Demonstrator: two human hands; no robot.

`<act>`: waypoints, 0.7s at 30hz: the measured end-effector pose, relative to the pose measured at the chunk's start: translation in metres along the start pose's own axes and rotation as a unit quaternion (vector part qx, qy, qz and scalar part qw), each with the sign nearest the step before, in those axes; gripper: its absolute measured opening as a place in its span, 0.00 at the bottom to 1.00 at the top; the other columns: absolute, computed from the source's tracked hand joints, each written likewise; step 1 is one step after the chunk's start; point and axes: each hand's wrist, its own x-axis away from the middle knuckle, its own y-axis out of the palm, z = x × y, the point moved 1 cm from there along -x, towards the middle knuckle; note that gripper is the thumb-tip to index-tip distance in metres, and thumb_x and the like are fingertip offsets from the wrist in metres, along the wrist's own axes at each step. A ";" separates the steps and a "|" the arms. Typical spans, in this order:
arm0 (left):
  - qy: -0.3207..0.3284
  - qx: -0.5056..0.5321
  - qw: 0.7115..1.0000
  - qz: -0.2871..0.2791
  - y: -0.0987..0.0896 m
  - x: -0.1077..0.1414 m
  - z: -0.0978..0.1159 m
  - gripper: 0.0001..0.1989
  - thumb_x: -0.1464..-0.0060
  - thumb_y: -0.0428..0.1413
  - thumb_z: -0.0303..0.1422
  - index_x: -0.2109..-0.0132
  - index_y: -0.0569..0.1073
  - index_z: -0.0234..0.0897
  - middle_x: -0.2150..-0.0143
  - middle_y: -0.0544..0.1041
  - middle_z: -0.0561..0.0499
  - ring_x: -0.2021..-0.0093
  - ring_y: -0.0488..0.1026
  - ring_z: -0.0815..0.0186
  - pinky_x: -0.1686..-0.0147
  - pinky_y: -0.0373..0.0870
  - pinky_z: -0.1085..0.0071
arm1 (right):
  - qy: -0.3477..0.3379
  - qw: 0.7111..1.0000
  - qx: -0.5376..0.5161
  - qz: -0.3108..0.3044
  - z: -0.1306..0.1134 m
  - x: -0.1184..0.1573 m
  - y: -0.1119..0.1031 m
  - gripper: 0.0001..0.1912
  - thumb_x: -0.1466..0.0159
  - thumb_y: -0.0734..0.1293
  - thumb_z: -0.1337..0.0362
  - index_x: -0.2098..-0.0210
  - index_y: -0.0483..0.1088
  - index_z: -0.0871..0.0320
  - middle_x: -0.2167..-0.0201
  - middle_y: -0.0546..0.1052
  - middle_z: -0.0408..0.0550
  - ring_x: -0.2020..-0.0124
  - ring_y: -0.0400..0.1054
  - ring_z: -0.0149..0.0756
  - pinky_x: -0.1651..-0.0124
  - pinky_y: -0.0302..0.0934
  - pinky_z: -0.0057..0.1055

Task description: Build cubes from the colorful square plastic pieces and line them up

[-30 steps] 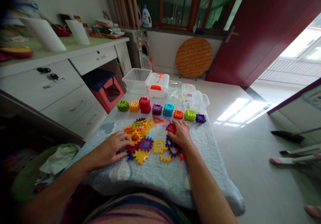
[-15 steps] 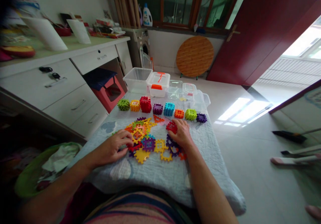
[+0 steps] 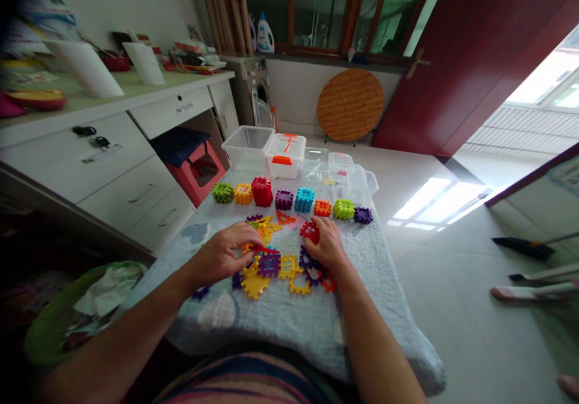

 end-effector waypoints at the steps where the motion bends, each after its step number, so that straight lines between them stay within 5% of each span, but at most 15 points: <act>1: 0.018 -0.038 0.999 0.003 0.010 -0.009 0.001 0.07 0.44 0.54 0.25 0.61 0.76 0.37 0.62 0.78 0.49 0.58 0.71 0.64 0.53 0.67 0.65 | 0.004 1.000 -0.007 0.006 0.000 0.000 0.000 0.26 0.44 0.66 0.62 0.46 0.67 0.60 0.51 0.72 0.56 0.49 0.66 0.48 0.43 0.61 0.47; 5: 0.047 -0.210 0.976 -0.030 0.047 -0.039 -0.004 0.07 0.43 0.55 0.26 0.59 0.77 0.38 0.60 0.77 0.46 0.56 0.70 0.60 0.54 0.65 0.62 | 0.019 0.998 -0.038 0.036 0.001 0.000 -0.003 0.24 0.43 0.66 0.62 0.47 0.68 0.59 0.53 0.73 0.54 0.52 0.68 0.46 0.46 0.63 0.45; 9: 0.028 -0.220 0.970 -0.095 0.061 -0.047 -0.012 0.10 0.45 0.59 0.34 0.56 0.76 0.37 0.56 0.78 0.44 0.52 0.71 0.56 0.50 0.65 0.57 | 0.021 0.997 -0.056 0.047 0.001 -0.001 -0.005 0.22 0.43 0.66 0.63 0.48 0.69 0.57 0.56 0.73 0.52 0.54 0.69 0.44 0.48 0.64 0.43; 13: -0.001 -0.126 0.986 -0.106 0.044 -0.037 -0.027 0.18 0.47 0.61 0.41 0.51 0.75 0.38 0.50 0.78 0.45 0.48 0.71 0.55 0.45 0.64 0.57 | 0.005 0.997 -0.070 0.018 -0.009 -0.001 -0.006 0.21 0.43 0.66 0.63 0.49 0.69 0.57 0.56 0.73 0.52 0.53 0.69 0.43 0.47 0.64 0.42; 21: -0.177 -0.057 0.982 0.042 -0.008 0.004 -0.104 0.18 0.49 0.58 0.45 0.58 0.77 0.37 0.55 0.79 0.45 0.52 0.74 0.54 0.47 0.68 0.60 | -0.083 0.984 -0.071 -0.138 -0.042 0.003 -0.006 0.28 0.44 0.69 0.63 0.44 0.67 0.57 0.49 0.73 0.54 0.47 0.65 0.46 0.43 0.59 0.45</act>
